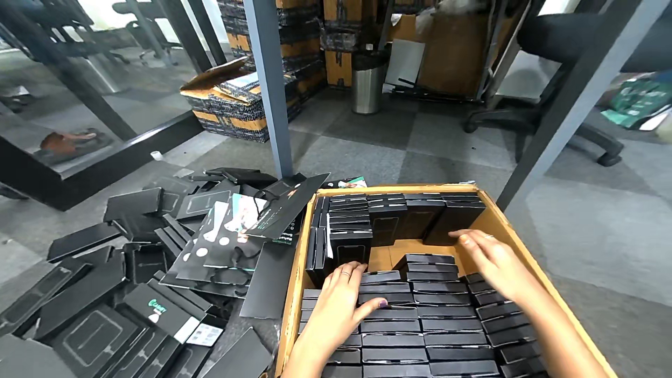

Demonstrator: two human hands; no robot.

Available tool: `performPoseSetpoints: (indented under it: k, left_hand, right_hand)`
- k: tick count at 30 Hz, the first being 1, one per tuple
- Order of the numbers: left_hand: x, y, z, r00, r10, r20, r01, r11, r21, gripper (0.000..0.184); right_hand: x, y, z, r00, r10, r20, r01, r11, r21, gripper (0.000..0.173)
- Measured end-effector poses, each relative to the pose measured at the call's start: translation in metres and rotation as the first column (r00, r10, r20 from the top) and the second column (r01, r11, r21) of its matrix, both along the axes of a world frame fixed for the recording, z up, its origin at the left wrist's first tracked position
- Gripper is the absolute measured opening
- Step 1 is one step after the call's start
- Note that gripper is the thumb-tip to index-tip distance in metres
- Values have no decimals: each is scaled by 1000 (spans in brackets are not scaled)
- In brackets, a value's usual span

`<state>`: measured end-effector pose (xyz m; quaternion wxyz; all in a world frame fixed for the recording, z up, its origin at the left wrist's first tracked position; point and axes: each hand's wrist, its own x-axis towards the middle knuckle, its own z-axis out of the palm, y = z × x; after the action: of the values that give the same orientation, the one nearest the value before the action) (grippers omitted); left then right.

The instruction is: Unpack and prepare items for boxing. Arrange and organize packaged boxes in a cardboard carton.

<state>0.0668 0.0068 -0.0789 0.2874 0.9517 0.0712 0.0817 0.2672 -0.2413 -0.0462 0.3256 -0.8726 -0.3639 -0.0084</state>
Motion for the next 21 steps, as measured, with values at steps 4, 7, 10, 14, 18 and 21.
performPoseSetpoints:
  k: [4, 7, 10, 14, 18, 21]
  left_hand:
    - [0, 0, 2, 1000, -10, -6, 10, 1000, -7, 71]
    - [0, 0, 0, 999, -10, 33, 10, 1000, 5, 71]
    - [-1, 0, -2, 998, -8, 58, 7, 1000, 20, 72]
    - [-2, 0, -4, 999, -8, 53, 7, 1000, 27, 72]
    - [-1, 1, -5, 997, -12, 77, 10, 999, 33, 71]
    - [0, 2, -7, 995, -15, 102, 11, 999, 45, 68]
  right_hand:
    - [15, -44, 20, 985, -136, -109, 131, 990, -50, 51]
    - [22, -63, 13, 946, -217, -242, 164, 962, -219, 45]
    - [17, -63, -2, 910, -229, -346, 102, 932, -349, 50]
    - [4, -56, -6, 852, -321, -413, 133, 896, -423, 54]
    - [-2, -57, -4, 821, -355, -446, 137, 883, -450, 55]
    - [-4, -58, -4, 796, -364, -483, 152, 893, -423, 54]
